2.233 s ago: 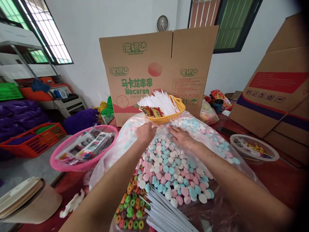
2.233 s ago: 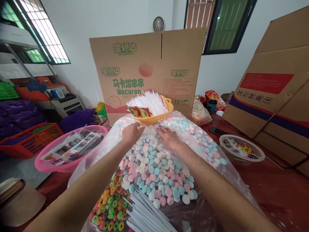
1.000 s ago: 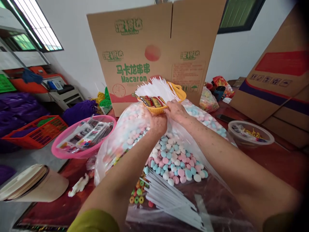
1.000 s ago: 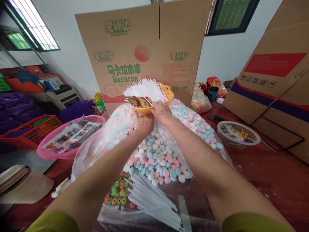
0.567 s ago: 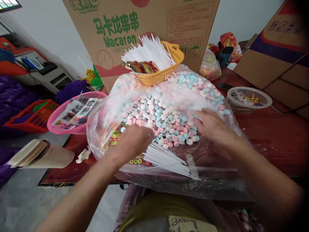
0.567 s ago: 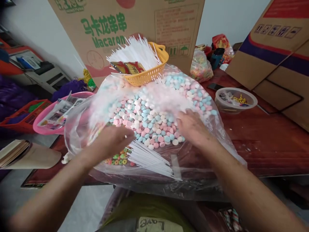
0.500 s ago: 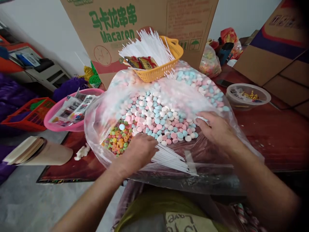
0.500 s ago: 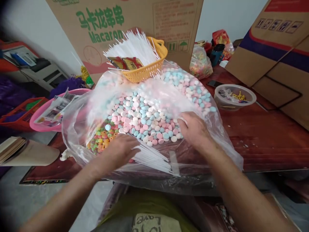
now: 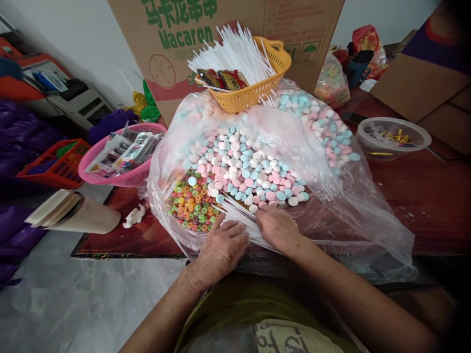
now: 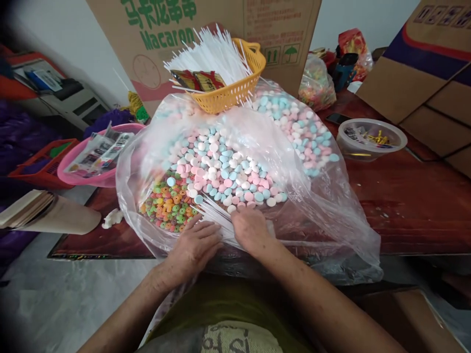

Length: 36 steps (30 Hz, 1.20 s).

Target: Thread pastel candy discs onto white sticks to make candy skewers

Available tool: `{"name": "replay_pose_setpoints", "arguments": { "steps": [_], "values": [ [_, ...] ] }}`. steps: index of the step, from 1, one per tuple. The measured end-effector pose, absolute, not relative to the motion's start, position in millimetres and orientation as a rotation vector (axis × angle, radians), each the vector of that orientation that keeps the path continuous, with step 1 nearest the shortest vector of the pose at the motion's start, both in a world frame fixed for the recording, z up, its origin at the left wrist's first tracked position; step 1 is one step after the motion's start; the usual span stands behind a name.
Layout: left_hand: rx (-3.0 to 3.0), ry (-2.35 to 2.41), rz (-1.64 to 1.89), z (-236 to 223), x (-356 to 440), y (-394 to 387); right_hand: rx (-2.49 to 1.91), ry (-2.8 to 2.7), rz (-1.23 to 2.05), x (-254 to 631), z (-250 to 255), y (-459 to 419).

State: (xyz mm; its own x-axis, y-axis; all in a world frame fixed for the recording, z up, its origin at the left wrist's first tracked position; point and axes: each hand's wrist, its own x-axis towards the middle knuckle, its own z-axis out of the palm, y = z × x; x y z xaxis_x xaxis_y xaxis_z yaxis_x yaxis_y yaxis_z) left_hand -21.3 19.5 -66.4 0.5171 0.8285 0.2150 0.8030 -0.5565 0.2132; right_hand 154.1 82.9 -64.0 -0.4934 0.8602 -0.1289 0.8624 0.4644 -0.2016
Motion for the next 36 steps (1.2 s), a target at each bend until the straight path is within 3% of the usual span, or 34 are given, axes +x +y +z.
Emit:
{"name": "replay_pose_setpoints", "arguments": {
  "steps": [4, 8, 13, 16, 18, 21, 24, 26, 30, 36],
  "values": [
    [2.42, 1.825, 0.53, -56.4, -34.4, 40.0, 1.499, 2.749, -0.343, 165.5, -61.8, 78.8],
    [2.296, 2.165, 0.188, -45.3, -39.0, 67.6, 1.5, 2.753, -0.297, 192.8, -63.8, 72.1],
    [2.177, 2.195, -0.064, -45.6, -39.5, 85.4, 1.592, 2.549, -0.316, 220.4, -63.9, 67.2],
    [2.106, 2.17, 0.16, -48.7, -42.5, 84.7, 1.69, 2.671, -0.471, 222.2, -51.1, 78.4],
    [1.905, 2.106, 0.516, -48.7, -41.4, 81.4, 1.808, 2.74, -0.522, 214.4, -43.8, 93.3],
    [1.299, 1.744, 1.022, -46.8, -30.2, 75.6, 1.897, 2.641, -0.497, 193.9, -41.4, 117.8],
    [0.789, 1.369, 1.176, -45.9, -14.2, 71.0, 1.924, 2.643, -0.544, 178.4, -38.5, 126.5],
    [0.658, 1.302, 1.243, -45.9, -5.1, 69.4, 1.971, 2.774, -0.878, 172.9, -31.6, 118.8],
    [0.753, 1.301, 1.374, -40.8, 8.8, 65.4, 1.965, 2.769, -1.91, 155.7, -21.9, 89.4],
    [0.87, 1.122, 1.305, -30.6, 7.6, 48.8, 2.205, 2.332, -2.495, 128.3, -44.4, 74.5]
  ]
}}
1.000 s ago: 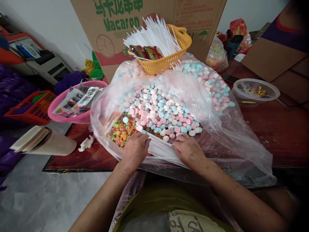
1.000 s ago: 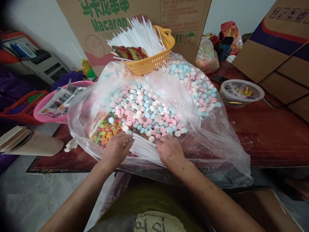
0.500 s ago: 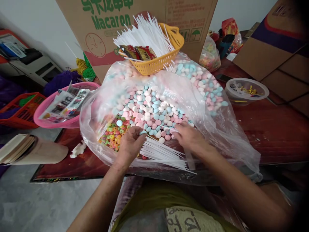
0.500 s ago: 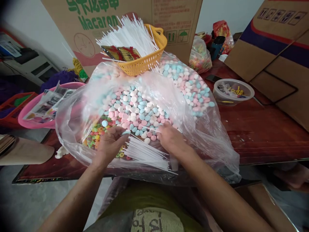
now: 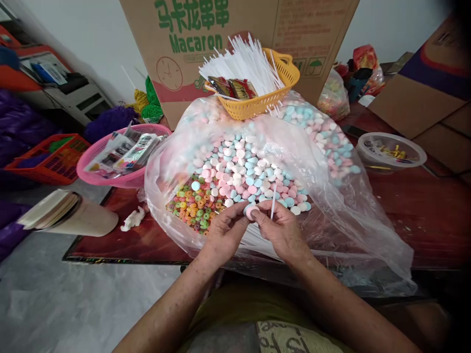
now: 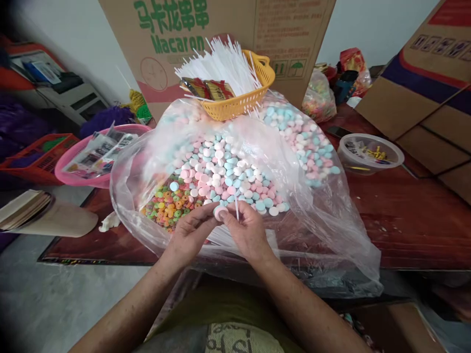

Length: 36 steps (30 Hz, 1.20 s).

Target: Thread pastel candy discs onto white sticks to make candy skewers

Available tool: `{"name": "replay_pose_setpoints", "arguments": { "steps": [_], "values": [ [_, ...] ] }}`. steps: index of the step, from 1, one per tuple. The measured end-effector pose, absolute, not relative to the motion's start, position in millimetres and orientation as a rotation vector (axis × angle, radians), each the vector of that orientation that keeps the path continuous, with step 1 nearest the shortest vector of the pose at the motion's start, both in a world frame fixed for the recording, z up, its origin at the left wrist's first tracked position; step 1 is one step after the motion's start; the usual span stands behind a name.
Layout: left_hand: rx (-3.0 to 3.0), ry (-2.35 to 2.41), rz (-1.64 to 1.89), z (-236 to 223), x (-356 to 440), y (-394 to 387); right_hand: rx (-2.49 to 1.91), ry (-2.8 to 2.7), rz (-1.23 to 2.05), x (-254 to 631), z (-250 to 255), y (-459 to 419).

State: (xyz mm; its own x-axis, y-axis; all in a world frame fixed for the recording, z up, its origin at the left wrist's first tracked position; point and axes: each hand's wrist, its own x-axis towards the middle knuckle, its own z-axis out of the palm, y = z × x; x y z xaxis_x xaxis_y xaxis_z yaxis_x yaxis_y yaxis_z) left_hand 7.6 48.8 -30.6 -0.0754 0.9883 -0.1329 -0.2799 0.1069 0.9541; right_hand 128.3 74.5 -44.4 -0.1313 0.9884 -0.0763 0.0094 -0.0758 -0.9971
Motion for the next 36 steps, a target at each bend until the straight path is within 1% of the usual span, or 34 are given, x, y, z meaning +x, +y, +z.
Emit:
{"name": "replay_pose_setpoints", "arguments": {
  "steps": [5, 9, 11, 15, 19, 23, 26, 28, 30, 36],
  "values": [
    [0.804, 1.019, 1.282, -44.8, -5.8, 47.2, -1.139, -1.077, 1.686, 129.0, -48.8, 77.4],
    [0.837, 1.011, 1.229, -53.6, -12.9, 49.2, -0.959, -0.996, 2.077, 137.7, -41.4, 80.4],
    [0.813, 1.016, 1.232, -54.5, -14.7, 48.9, -0.881, -1.007, 2.168, 140.9, -38.8, 80.8],
    [0.863, 1.081, 1.247, -52.2, -14.7, 45.5, -0.827, -1.11, 2.122, 141.1, -37.7, 77.6],
    [1.119, 1.223, 1.299, -52.1, -11.9, 37.0, -0.83, -1.26, 2.018, 138.4, -39.0, 70.0],
    [1.34, 1.391, 1.363, -53.7, -10.8, 31.7, -0.876, -1.287, 1.947, 138.4, -39.9, 66.3],
    [1.076, 1.383, 1.443, -48.7, -14.9, 36.2, -0.849, -1.111, 1.932, 142.2, -34.8, 73.4],
    [0.767, 1.259, 1.457, -44.1, -19.5, 41.4, -0.786, -0.858, 1.902, 145.6, -29.5, 82.6],
    [0.575, 1.113, 1.389, -41.4, -22.8, 44.6, -0.729, -0.646, 1.881, 147.8, -24.9, 92.0],
    [0.538, 0.955, 1.304, -41.8, -14.8, 35.8, -0.74, -0.466, 1.905, 143.3, -20.3, 98.2]
  ]
}}
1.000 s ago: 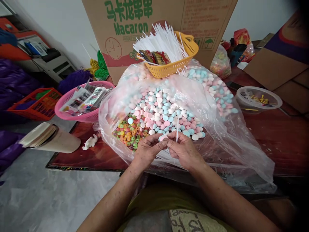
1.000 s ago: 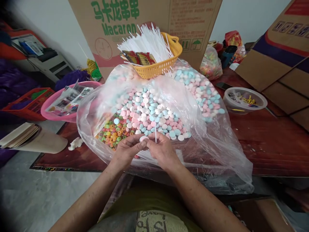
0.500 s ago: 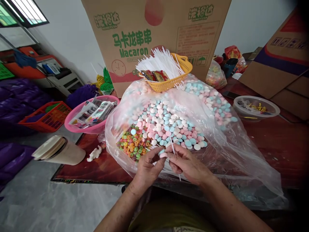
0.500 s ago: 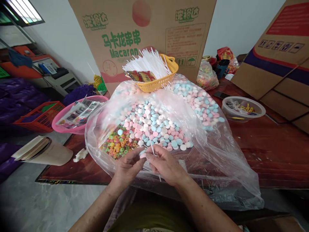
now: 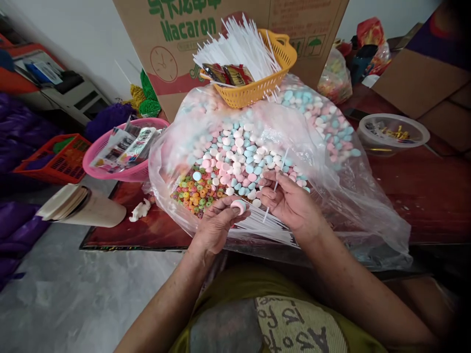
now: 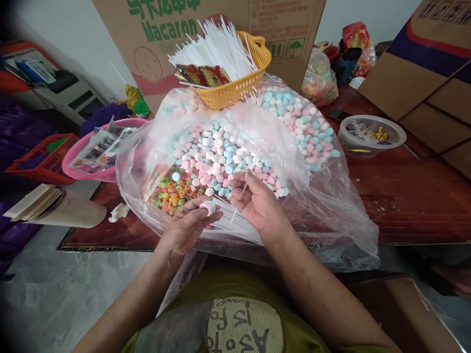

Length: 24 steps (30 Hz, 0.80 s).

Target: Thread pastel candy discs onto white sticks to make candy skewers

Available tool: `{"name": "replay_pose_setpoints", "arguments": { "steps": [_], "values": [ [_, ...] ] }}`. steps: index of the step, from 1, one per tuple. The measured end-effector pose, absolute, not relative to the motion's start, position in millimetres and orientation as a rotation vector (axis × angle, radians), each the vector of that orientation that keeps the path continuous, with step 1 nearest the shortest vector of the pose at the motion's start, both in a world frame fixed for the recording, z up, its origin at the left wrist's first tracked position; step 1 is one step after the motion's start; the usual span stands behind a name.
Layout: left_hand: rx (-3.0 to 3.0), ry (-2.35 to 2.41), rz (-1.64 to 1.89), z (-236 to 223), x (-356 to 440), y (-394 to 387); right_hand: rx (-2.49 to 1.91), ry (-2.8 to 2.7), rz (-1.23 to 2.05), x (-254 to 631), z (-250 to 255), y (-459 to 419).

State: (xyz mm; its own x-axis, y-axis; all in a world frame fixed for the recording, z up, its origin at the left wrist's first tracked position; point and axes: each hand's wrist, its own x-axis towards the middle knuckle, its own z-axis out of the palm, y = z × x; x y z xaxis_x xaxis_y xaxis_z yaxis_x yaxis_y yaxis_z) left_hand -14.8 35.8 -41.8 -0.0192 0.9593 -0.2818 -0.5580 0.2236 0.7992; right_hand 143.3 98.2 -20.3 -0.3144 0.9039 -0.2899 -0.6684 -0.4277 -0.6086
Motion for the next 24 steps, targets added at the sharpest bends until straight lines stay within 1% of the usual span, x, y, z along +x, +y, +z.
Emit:
{"name": "replay_pose_setpoints", "arguments": {
  "steps": [3, 6, 8, 10, 11, 13, 15, 16, 17, 19, 20, 24],
  "values": [
    [0.513, 0.919, 1.223, -41.4, -7.1, 31.3, -0.729, -0.509, 1.873, 137.5, -22.8, 94.9],
    [0.427, 0.787, 1.133, -41.1, 0.7, 29.9, -0.74, -0.618, 1.726, 130.5, -30.3, 92.4],
    [0.393, 0.702, 1.108, -41.1, 4.3, 30.5, -0.852, -0.729, 1.581, 129.7, -36.4, 90.5],
    [0.386, 0.694, 1.134, -40.1, 4.3, 32.1, -1.109, -0.983, 1.394, 136.1, -40.6, 87.8],
    [0.389, 0.71, 1.162, -39.0, 2.8, 33.0, -1.264, -1.155, 1.229, 141.9, -41.4, 86.1],
    [0.41, 0.747, 1.215, -35.4, -2.2, 34.4, -1.459, -1.517, 0.732, 155.8, -40.4, 82.5],
    [0.448, 0.762, 1.223, -30.6, -7.1, 35.0, -1.363, -1.892, 0.241, 167.8, -36.9, 79.2],
    [0.466, 0.757, 1.216, -28.1, -8.9, 35.1, -1.215, -2.101, 0.083, 172.0, -34.8, 78.1],
    [0.481, 0.751, 1.209, -25.7, -10.2, 35.1, -1.04, -2.313, 0.0, 175.2, -32.6, 77.2],
    [0.508, 0.781, 1.224, -22.0, -11.8, 35.2, -0.797, -2.597, -0.018, 179.5, -28.7, 75.2],
    [0.524, 0.838, 1.258, -21.1, -12.3, 35.2, -0.778, -2.638, -0.001, 181.2, -27.1, 73.3],
    [0.693, 1.204, 1.437, -26.7, -10.5, 34.2, -1.027, -2.494, 0.086, 182.3, -25.4, 54.7]
  ]
}}
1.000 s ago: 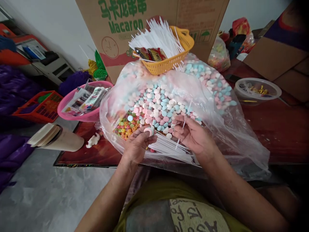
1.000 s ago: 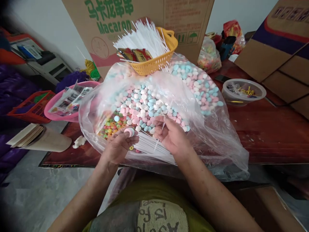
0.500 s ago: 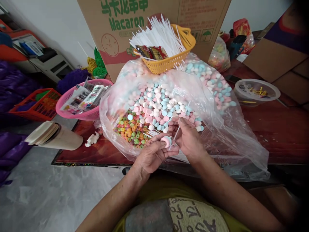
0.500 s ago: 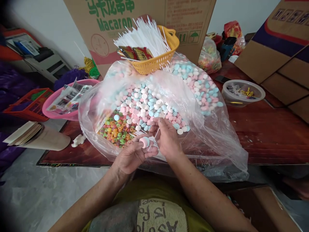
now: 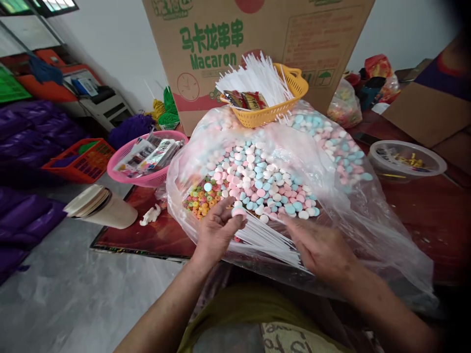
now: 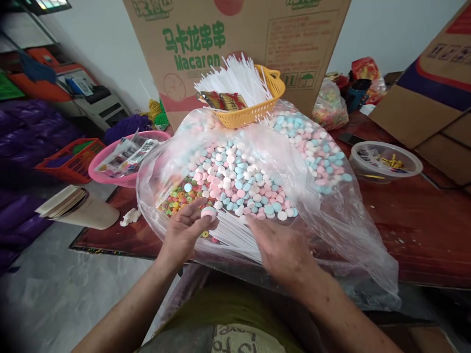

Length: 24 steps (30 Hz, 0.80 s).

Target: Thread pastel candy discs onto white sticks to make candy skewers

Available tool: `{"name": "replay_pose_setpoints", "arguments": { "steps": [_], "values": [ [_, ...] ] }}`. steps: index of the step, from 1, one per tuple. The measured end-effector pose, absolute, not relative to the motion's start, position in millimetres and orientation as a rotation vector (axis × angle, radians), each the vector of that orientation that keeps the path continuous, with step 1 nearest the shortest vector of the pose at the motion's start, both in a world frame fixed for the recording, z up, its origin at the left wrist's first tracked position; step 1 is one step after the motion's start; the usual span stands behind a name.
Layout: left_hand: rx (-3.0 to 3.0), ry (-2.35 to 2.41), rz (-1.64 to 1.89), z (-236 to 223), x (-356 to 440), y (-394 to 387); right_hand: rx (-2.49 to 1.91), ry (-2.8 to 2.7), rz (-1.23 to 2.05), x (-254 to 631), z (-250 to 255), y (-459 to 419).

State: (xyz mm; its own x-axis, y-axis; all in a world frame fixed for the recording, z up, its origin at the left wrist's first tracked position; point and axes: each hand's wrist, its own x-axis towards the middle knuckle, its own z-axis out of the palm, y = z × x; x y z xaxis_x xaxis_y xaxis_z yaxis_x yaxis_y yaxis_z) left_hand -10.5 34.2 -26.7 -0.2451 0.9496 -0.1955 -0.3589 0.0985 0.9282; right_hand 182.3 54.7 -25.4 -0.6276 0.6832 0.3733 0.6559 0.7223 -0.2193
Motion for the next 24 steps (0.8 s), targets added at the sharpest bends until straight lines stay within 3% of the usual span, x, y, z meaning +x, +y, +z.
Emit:
{"name": "replay_pose_setpoints", "arguments": {
  "steps": [6, 17, 24],
  "values": [
    [0.947, 1.422, 1.457, -43.2, 1.8, 30.2, -1.314, -2.529, 0.246, 165.3, -31.4, 31.5],
    [1.316, 1.681, 1.44, -44.0, 0.6, 24.2, -1.508, -2.638, 0.2, 162.9, -22.7, 34.8],
    [1.533, 1.606, 1.382, -47.3, -5.9, 20.7, -1.601, -2.726, 0.156, 159.3, -12.4, 28.3]
  ]
}}
